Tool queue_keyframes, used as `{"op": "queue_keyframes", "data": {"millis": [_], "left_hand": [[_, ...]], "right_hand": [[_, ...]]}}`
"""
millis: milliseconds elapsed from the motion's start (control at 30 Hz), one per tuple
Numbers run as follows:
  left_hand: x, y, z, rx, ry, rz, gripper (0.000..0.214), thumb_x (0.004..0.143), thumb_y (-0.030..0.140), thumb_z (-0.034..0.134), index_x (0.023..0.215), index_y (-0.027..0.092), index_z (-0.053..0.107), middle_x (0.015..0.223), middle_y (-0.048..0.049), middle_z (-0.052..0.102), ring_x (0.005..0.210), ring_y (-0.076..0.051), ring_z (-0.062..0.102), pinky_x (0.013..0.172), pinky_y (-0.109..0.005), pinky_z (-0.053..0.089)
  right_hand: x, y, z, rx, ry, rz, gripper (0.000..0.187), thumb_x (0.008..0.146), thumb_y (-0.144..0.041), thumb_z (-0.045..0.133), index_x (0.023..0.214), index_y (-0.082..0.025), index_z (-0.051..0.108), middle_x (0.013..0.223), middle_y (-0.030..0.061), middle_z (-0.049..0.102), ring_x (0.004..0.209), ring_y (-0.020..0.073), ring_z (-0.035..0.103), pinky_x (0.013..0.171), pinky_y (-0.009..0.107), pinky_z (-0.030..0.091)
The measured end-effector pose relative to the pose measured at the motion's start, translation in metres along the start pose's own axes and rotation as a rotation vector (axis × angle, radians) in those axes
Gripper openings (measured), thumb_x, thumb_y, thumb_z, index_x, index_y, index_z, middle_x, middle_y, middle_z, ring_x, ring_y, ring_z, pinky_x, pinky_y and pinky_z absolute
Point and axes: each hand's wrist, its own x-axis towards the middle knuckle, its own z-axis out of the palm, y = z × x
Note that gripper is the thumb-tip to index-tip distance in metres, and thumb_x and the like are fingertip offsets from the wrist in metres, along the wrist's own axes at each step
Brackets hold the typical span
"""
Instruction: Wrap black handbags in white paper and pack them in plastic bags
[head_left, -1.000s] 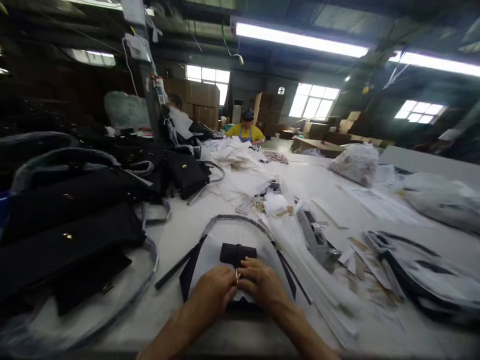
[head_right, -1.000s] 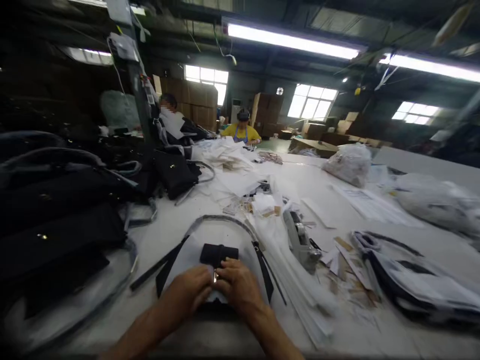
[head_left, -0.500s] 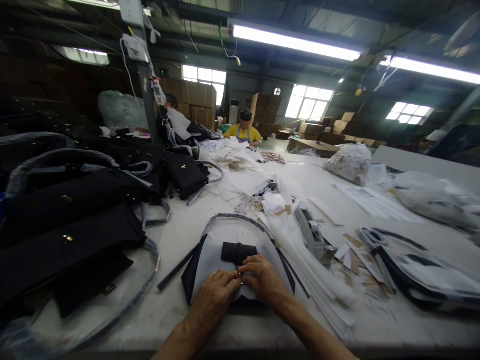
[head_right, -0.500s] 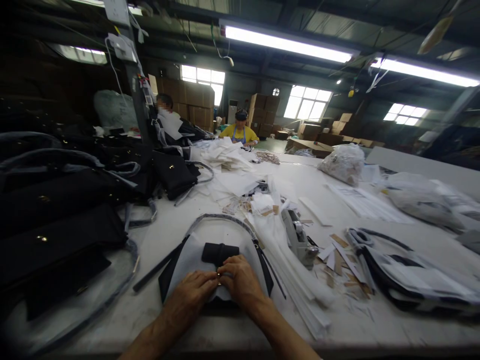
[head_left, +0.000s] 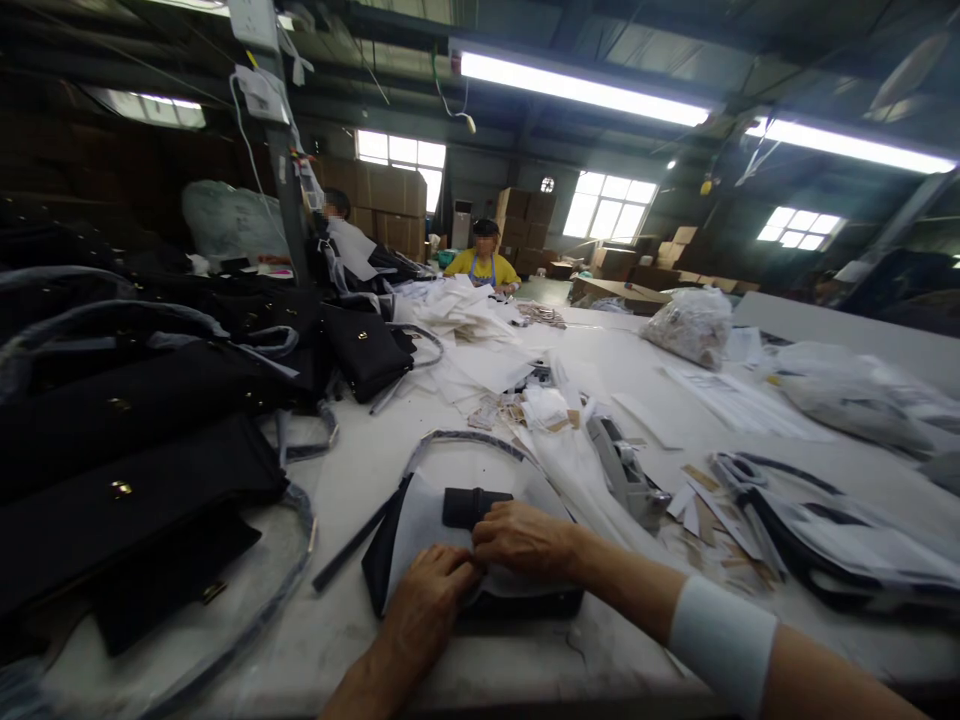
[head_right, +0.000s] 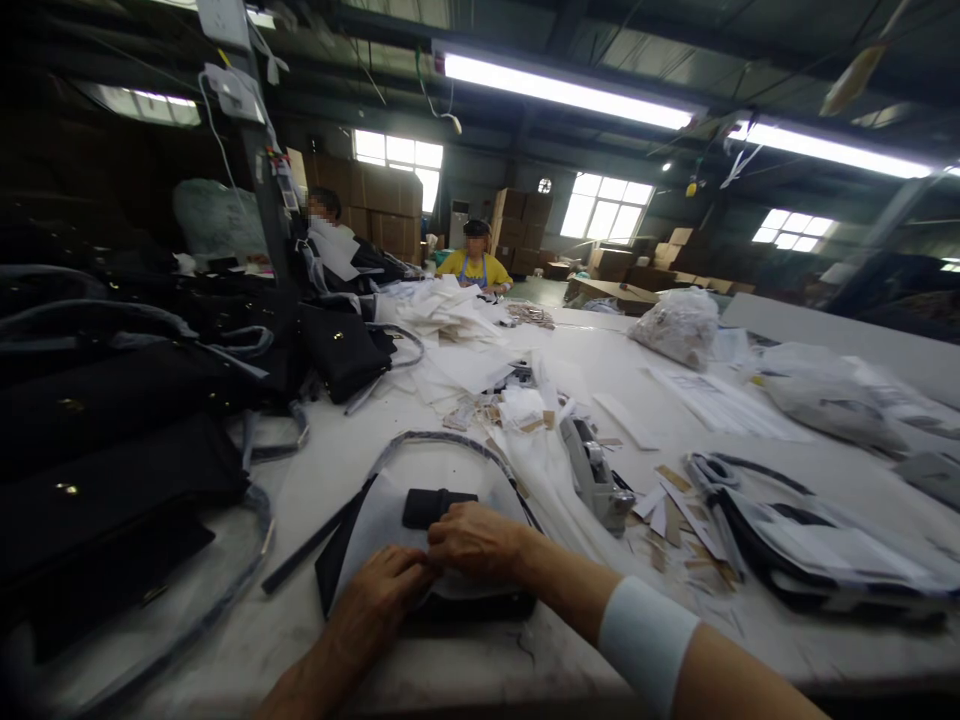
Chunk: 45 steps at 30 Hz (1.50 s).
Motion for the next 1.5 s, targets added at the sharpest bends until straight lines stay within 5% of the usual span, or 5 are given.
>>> {"op": "queue_keyframes", "data": {"millis": [433, 767, 1033, 1300, 1500], "left_hand": [[0.001, 0.004, -0.002, -0.034, 0.045, -0.021, 0.025, 0.096, 0.014, 0.048, 0.111, 0.028, 0.062, 0.103, 0.0007, 0.068, 0.089, -0.018, 0.061, 0.077, -0.03, 0.045], [0.005, 0.01, -0.009, 0.015, -0.027, -0.073, 0.021, 0.094, 0.013, 0.05, 0.103, 0.026, 0.063, 0.097, 0.001, 0.069, 0.086, -0.019, 0.063, 0.076, -0.031, 0.048], [0.05, 0.023, -0.055, 0.025, -0.292, -0.364, 0.013, 0.094, 0.023, 0.055, 0.106, 0.02, 0.059, 0.086, -0.0011, 0.073, 0.082, -0.02, 0.071, 0.069, -0.027, 0.052], [0.034, -0.008, -0.028, 0.339, -0.097, -0.298, 0.069, 0.083, 0.056, 0.063, 0.138, 0.016, 0.052, 0.149, -0.019, 0.045, 0.14, -0.043, 0.034, 0.112, -0.067, 0.024], [0.016, -0.025, -0.029, 0.33, -0.192, -0.508, 0.082, 0.084, 0.066, 0.051, 0.148, 0.016, 0.038, 0.156, -0.0126, 0.033, 0.146, -0.036, 0.026, 0.114, -0.061, 0.027]], "right_hand": [[-0.01, 0.008, 0.022, 0.263, 0.104, 0.117, 0.02, 0.099, -0.013, 0.048, 0.092, -0.017, 0.067, 0.092, 0.0032, 0.064, 0.078, 0.0127, 0.058, 0.073, 0.022, 0.047], [0.016, -0.045, 0.007, 0.229, 0.061, 0.803, 0.018, 0.091, -0.016, 0.052, 0.103, -0.017, 0.065, 0.105, 0.0094, 0.067, 0.096, 0.0244, 0.063, 0.082, 0.034, 0.049], [-0.029, -0.031, 0.047, 0.206, 0.175, 1.03, 0.072, 0.095, -0.062, 0.046, 0.152, -0.019, 0.036, 0.157, 0.0145, 0.032, 0.147, 0.0358, 0.018, 0.118, 0.059, 0.006], [-0.03, -0.032, 0.067, 0.171, 0.233, 1.103, 0.077, 0.089, -0.07, 0.05, 0.152, -0.028, 0.035, 0.16, 0.0152, 0.021, 0.149, 0.0375, 0.008, 0.116, 0.063, 0.001], [-0.036, -0.019, 0.049, 0.187, 0.251, 1.074, 0.072, 0.089, -0.067, 0.053, 0.144, -0.021, 0.047, 0.146, 0.0136, 0.049, 0.142, 0.0351, 0.031, 0.119, 0.057, 0.01]]}}
